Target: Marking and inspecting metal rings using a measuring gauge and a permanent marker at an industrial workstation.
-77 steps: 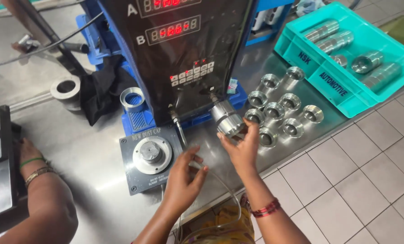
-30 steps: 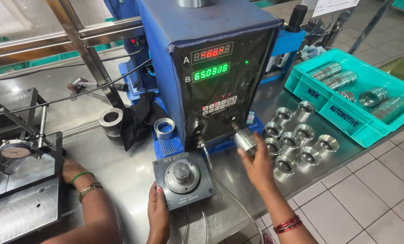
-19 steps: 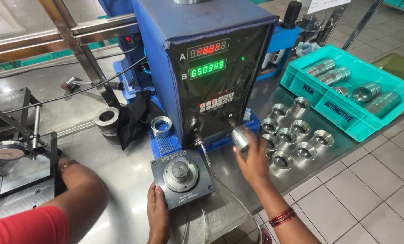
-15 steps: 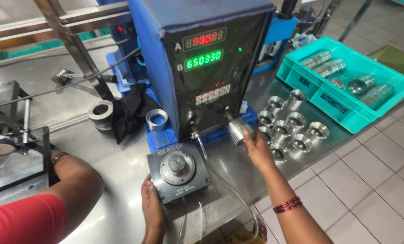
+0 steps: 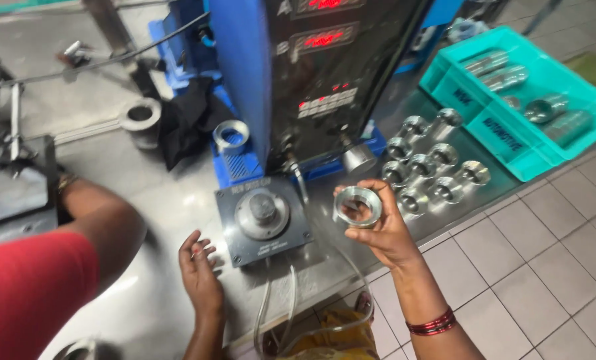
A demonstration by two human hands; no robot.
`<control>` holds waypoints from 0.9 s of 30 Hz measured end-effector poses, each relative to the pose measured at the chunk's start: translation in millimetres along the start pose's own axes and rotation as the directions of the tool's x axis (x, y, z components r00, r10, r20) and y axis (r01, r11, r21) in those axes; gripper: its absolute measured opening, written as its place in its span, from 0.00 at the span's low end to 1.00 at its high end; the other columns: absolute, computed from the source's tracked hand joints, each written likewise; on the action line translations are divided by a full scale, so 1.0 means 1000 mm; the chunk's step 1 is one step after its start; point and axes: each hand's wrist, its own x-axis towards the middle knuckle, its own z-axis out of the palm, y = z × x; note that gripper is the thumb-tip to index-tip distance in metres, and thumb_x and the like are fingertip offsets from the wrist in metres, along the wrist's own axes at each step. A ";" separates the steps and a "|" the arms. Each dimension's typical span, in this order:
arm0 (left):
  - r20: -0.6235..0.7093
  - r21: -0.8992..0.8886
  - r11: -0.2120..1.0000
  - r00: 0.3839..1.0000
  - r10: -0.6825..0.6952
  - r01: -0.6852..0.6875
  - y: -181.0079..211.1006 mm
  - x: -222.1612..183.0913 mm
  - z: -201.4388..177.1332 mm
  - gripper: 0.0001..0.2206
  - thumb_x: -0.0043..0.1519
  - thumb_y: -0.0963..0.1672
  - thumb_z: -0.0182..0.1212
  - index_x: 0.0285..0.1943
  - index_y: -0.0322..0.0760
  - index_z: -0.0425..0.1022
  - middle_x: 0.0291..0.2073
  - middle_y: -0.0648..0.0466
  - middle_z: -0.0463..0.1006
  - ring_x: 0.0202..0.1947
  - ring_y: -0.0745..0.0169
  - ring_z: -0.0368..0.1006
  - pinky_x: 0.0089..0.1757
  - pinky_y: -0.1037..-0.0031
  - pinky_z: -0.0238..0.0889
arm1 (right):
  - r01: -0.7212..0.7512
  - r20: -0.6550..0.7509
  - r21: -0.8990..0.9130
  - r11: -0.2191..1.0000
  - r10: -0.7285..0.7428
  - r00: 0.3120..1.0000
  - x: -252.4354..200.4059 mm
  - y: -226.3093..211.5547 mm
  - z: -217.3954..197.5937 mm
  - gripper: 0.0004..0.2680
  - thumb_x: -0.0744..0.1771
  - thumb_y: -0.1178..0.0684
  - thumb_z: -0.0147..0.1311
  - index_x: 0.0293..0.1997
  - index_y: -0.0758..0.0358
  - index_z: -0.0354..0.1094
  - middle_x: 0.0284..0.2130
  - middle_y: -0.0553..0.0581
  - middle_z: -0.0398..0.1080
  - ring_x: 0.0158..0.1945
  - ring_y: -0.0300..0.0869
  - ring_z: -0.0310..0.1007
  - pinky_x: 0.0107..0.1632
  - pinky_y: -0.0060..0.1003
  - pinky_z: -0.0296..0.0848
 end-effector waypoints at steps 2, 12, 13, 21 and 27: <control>-0.002 -0.036 0.999 1.000 0.011 -0.011 0.004 -0.002 -0.002 0.18 0.72 0.48 0.43 0.67 0.38 0.65 0.50 0.51 0.72 0.47 0.65 0.68 0.43 0.73 0.65 | 0.122 0.239 0.003 0.992 -0.120 0.964 0.001 -0.003 0.029 0.31 0.58 0.64 0.71 0.62 0.55 0.53 0.61 0.62 0.66 0.64 0.43 0.67 0.64 0.37 0.71; -0.044 0.009 1.000 0.999 0.004 -0.003 0.000 -0.017 -0.029 0.15 0.71 0.47 0.46 0.62 0.40 0.70 0.47 0.52 0.76 0.48 0.65 0.70 0.46 0.72 0.65 | 0.201 0.301 -0.257 0.945 -0.120 0.946 0.037 0.060 0.107 0.35 0.57 0.65 0.71 0.70 0.60 0.52 0.61 0.58 0.65 0.65 0.42 0.66 0.66 0.38 0.70; -0.049 0.005 1.000 0.999 -0.007 0.007 -0.001 -0.017 -0.032 0.14 0.71 0.47 0.46 0.61 0.40 0.71 0.47 0.52 0.76 0.49 0.65 0.71 0.47 0.72 0.65 | 0.208 0.295 -0.284 0.936 -0.121 0.948 0.039 0.062 0.110 0.33 0.58 0.64 0.71 0.69 0.61 0.53 0.61 0.58 0.65 0.65 0.42 0.67 0.67 0.37 0.69; 0.046 0.152 0.980 0.990 -0.133 0.125 -0.012 -0.052 -0.028 0.13 0.70 0.46 0.48 0.54 0.40 0.78 0.46 0.51 0.81 0.43 0.59 0.77 0.51 0.71 0.67 | 0.376 0.311 -0.509 0.774 -0.242 0.919 0.050 0.075 0.118 0.30 0.60 0.58 0.73 0.67 0.62 0.57 0.60 0.58 0.68 0.65 0.44 0.67 0.67 0.40 0.65; 0.037 0.049 0.994 0.995 0.097 -0.099 -0.023 -0.052 -0.029 0.13 0.68 0.42 0.55 0.60 0.33 0.71 0.46 0.53 0.69 0.40 0.68 0.67 0.41 0.75 0.65 | 0.271 0.207 -0.752 0.600 -0.175 0.962 0.044 0.073 0.114 0.33 0.59 0.51 0.71 0.69 0.58 0.54 0.61 0.61 0.67 0.65 0.50 0.68 0.66 0.43 0.66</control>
